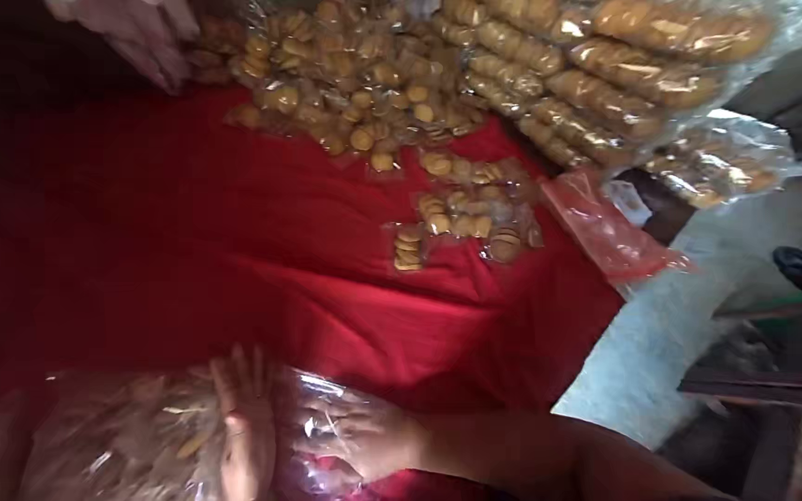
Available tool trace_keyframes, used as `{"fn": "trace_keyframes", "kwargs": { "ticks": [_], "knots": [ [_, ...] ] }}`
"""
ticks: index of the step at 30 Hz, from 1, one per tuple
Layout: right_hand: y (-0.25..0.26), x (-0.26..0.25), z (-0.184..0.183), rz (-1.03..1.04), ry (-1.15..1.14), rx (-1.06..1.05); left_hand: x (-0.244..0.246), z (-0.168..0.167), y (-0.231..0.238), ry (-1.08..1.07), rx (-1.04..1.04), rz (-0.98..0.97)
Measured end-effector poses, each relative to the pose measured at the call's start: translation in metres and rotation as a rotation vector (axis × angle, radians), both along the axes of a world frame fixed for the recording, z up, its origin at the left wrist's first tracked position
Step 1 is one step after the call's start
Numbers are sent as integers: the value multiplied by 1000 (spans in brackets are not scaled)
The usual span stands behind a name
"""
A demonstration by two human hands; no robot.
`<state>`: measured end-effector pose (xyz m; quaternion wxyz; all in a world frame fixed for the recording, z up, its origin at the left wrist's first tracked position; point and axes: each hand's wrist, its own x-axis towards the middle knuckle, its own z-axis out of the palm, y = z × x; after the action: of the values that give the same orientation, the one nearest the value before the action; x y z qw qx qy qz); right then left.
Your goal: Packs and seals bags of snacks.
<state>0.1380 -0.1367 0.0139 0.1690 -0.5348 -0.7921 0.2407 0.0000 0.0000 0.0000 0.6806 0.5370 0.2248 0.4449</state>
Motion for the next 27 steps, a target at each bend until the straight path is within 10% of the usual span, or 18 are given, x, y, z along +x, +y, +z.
{"fn": "trace_keyframes", "kwargs": {
  "ticks": [5,11,18,27],
  "knots": [
    [-37,86,27,-114,471,-28,9,24,4,-23,-273,-50],
    [29,277,49,-1113,6,26,97,135,-27,607,213,-495],
    [2,284,-14,-920,-205,104,295,64,-3,1425,287,-90],
    [-128,339,-9,-721,531,330,251,20,-172,972,1141,-295]
  ]
}}
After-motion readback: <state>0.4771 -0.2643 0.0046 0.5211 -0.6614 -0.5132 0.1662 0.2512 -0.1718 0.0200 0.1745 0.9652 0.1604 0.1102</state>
